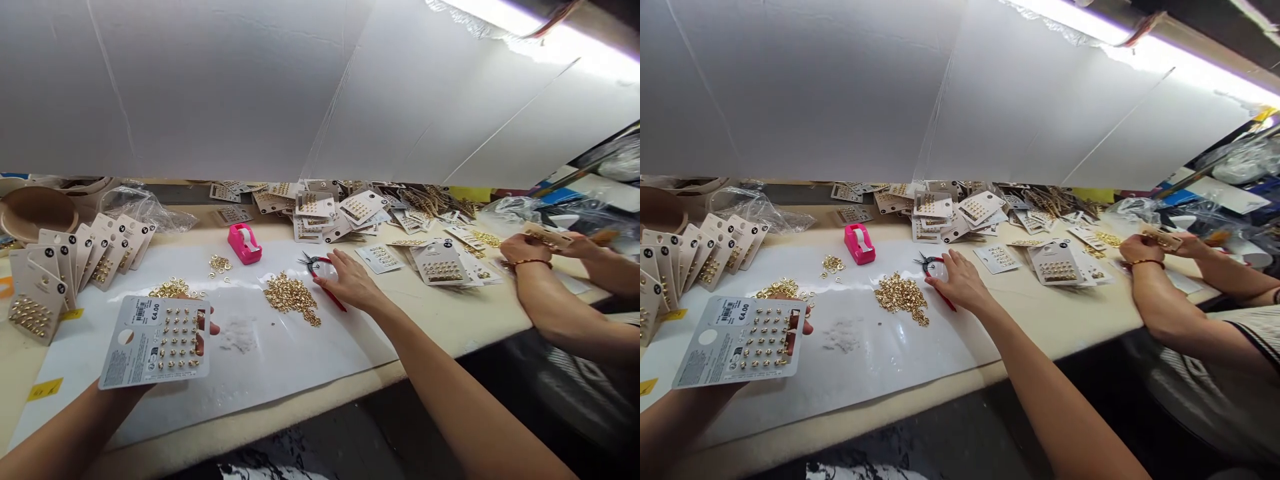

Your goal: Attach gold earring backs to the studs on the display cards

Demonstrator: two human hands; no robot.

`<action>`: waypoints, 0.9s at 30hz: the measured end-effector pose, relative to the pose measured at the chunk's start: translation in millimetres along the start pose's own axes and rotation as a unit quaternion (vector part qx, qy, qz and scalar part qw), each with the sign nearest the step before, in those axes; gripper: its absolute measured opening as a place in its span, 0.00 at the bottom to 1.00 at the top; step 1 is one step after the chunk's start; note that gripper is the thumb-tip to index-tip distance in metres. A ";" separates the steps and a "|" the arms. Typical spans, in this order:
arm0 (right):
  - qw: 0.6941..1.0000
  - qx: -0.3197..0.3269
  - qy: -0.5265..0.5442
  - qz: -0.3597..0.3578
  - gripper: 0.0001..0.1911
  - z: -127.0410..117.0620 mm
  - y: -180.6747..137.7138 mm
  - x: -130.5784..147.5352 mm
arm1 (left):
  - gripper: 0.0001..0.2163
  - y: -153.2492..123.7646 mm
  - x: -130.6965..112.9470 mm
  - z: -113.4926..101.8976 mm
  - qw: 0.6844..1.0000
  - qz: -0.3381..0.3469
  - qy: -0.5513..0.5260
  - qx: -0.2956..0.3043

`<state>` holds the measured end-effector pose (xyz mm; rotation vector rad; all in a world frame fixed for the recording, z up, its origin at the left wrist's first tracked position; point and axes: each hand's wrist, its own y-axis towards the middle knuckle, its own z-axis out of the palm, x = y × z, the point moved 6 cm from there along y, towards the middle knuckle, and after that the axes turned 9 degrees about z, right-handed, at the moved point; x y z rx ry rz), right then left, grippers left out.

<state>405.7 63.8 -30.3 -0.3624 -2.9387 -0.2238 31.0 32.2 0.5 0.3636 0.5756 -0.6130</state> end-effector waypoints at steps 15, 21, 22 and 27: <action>0.910 -0.065 0.235 -0.335 0.16 -32.0 -121.5 131.3 | 0.31 -5.1 0.1 4.5 0.996 -0.010 0.043 -0.075; 0.924 -0.049 0.190 -0.329 0.15 -18.7 -119.2 129.0 | 0.30 -4.3 -2.3 13.3 0.992 -0.031 0.073 -0.098; 0.927 -0.045 0.183 -0.324 0.15 -17.0 -118.0 128.5 | 0.30 -4.1 -2.7 13.8 0.992 -0.033 0.074 -0.101; 0.933 -0.047 0.165 -0.316 0.14 -13.6 -117.5 128.5 | 0.33 -4.2 0.6 5.0 0.993 -0.042 0.057 -0.091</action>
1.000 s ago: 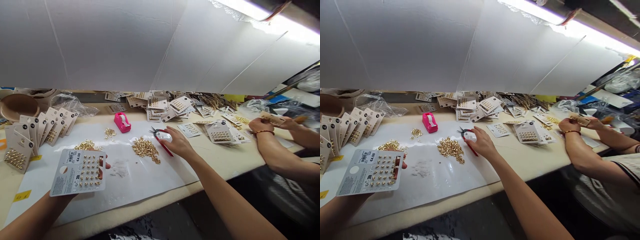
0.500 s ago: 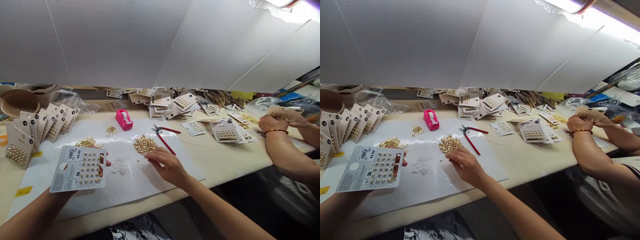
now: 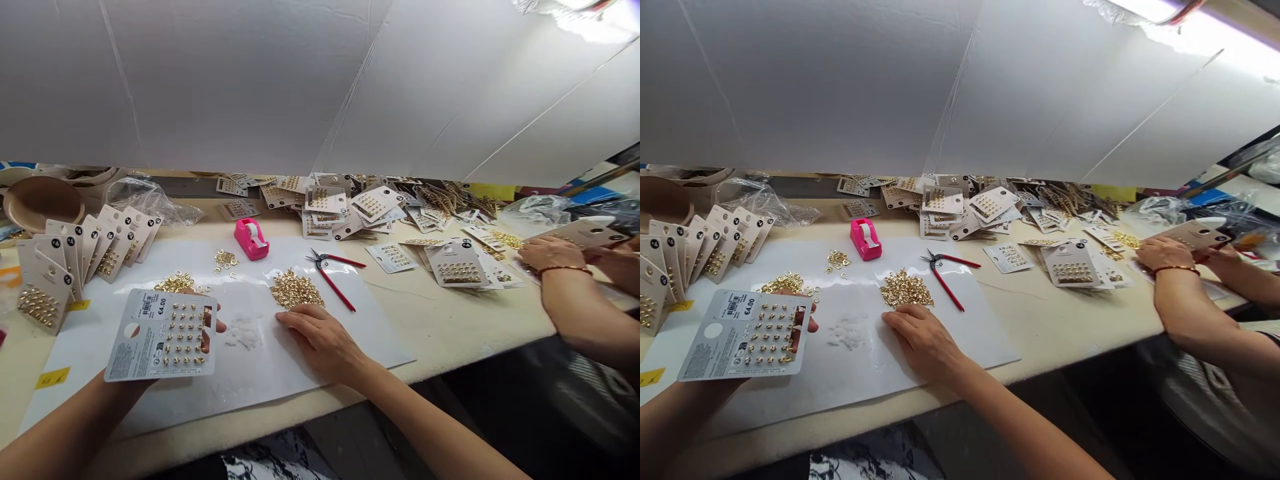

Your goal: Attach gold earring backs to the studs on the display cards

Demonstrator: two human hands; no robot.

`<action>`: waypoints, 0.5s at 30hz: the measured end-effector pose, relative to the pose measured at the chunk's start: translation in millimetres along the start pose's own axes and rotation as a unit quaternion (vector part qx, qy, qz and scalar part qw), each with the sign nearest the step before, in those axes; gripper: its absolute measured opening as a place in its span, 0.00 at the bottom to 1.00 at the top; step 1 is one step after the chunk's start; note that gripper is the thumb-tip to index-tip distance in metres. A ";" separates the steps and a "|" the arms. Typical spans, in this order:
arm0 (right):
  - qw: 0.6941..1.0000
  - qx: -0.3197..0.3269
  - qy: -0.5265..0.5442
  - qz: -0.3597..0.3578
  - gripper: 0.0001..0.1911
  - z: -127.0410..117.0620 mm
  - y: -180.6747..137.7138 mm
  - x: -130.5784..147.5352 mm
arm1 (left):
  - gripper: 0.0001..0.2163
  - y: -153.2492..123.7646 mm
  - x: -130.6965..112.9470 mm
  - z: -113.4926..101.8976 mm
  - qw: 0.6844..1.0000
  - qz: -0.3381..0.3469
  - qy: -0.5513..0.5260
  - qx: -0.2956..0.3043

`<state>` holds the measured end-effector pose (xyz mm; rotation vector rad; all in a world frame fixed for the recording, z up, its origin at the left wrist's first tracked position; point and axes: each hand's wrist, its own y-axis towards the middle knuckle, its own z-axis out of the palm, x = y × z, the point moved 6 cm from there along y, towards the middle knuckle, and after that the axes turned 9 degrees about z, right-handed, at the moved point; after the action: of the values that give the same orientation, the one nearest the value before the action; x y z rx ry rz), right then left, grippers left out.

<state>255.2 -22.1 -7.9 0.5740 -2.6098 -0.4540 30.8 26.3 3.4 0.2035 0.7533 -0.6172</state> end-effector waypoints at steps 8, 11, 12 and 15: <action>0.999 0.000 0.038 0.035 0.12 -1.2 4.8 -8.4 | 0.28 -0.1 1.3 -4.2 0.998 0.001 -0.040 0.039; 0.999 -0.014 0.034 0.022 0.12 1.7 8.3 -9.7 | 0.30 -1.1 3.1 -8.3 0.998 -0.002 -0.047 0.035; 0.999 -0.020 0.029 0.015 0.12 3.0 9.4 -9.6 | 0.29 -1.5 4.6 -10.2 0.998 -0.007 -0.048 0.034; 1.000 -0.021 0.012 0.000 0.12 8.0 13.1 -8.1 | 0.29 -2.4 9.6 -17.0 0.998 -0.028 -0.038 0.029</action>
<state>254.0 -5.4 -12.2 0.5622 -2.5702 -0.4973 25.0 26.5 -15.4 0.2109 0.6702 -0.6969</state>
